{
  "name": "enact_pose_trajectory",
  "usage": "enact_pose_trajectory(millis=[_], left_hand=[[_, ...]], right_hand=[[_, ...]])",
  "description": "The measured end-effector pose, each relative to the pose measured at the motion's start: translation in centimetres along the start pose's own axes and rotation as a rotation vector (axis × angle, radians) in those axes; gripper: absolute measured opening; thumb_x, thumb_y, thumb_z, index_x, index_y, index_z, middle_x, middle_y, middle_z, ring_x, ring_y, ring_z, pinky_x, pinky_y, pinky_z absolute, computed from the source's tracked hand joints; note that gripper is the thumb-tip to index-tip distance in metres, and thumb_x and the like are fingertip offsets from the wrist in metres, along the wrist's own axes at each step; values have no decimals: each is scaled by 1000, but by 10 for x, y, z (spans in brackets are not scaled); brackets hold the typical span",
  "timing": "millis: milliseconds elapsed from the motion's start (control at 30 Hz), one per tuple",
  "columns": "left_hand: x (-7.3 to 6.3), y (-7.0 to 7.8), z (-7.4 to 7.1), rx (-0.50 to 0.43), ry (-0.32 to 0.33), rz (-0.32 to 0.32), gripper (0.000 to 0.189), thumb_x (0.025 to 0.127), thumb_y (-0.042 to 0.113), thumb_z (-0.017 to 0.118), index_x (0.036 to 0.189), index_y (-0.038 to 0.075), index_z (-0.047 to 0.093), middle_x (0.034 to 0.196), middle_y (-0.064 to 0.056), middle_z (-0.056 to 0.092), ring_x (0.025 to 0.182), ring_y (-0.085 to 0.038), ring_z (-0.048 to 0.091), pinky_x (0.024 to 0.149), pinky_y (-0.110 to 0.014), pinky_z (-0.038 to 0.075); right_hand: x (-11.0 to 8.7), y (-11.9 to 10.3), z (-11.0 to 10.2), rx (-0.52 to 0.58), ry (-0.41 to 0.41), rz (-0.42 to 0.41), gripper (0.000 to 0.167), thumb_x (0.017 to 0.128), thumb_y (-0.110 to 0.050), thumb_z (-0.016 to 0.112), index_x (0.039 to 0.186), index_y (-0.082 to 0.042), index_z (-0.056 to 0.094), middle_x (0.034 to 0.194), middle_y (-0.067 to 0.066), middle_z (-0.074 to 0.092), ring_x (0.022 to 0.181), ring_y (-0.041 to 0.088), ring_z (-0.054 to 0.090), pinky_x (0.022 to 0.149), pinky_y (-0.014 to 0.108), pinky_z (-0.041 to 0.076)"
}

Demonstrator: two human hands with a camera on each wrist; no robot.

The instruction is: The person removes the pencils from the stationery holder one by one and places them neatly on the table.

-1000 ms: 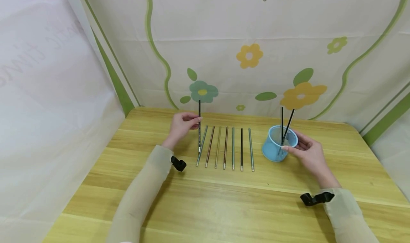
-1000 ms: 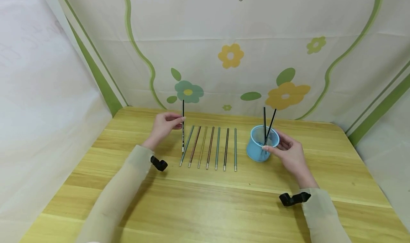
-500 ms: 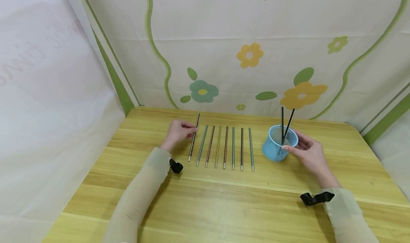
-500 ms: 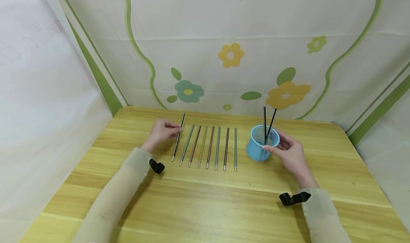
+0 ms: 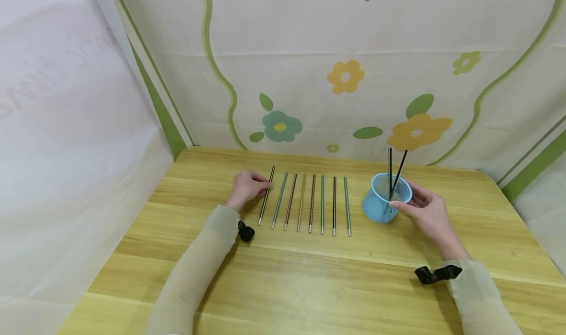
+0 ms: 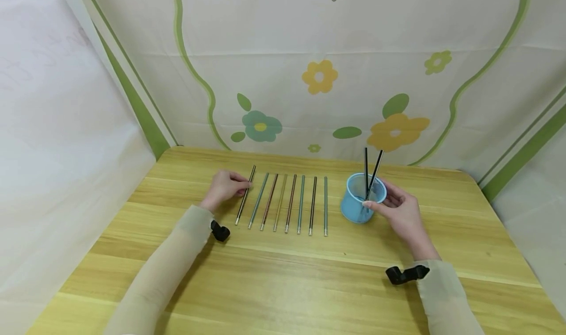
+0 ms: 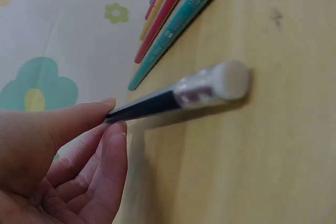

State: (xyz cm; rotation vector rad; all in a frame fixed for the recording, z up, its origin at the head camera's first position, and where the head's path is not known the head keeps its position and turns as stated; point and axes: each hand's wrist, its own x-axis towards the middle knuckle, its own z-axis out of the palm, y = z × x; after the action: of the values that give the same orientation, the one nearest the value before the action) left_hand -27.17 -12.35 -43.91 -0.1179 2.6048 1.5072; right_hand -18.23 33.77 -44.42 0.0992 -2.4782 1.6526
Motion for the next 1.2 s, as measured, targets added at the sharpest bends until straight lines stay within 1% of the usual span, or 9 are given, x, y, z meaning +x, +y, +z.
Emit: enact_pose_trajectory(millis=[233, 500, 800, 1033, 1200], left_hand=[[-3, -1, 3, 23, 8, -11, 20, 87, 17, 85, 100, 3, 79, 85, -7, 75, 70, -17, 71, 66, -28, 60], [-2, -5, 6, 10, 20, 13, 16, 88, 15, 83, 98, 3, 80, 83, -8, 75, 69, -18, 71, 64, -29, 60], [-3, -7, 8, 21, 34, 29, 15, 86, 14, 85, 95, 3, 80, 79, -6, 74, 66, -17, 71, 62, -29, 60], [-3, -6, 7, 21, 24, 32, 18, 85, 15, 86, 97, 2, 80, 81, -7, 75, 67, -18, 71, 64, -29, 60], [-6, -2, 5, 13, 7, 12, 20, 85, 15, 86, 100, 2, 79, 84, -7, 75, 71, -19, 72, 66, -29, 61]], right_hand=[[0, 0, 0, 1, 0, 5, 69, 92, -16, 80, 151, -2, 48, 144, 24, 53, 110, -2, 61, 88, 14, 51], [0, -2, -1, -12, 0, 21, 71, 92, -20, 80, 151, -1, 46, 145, 29, 49, 109, -4, 59, 88, 14, 51], [-1, -1, -1, -4, -1, 27, 71, 91, -19, 81, 151, -2, 47, 145, 26, 51, 109, -4, 60, 87, 14, 51], [-1, -2, -1, -5, -5, 25, 70, 92, -19, 80, 151, -1, 47, 145, 25, 51, 109, -4, 60, 88, 13, 51], [-1, -1, -1, -4, -5, 26, 70, 92, -19, 80, 151, -1, 47, 145, 25, 51, 109, -4, 60, 88, 13, 51]])
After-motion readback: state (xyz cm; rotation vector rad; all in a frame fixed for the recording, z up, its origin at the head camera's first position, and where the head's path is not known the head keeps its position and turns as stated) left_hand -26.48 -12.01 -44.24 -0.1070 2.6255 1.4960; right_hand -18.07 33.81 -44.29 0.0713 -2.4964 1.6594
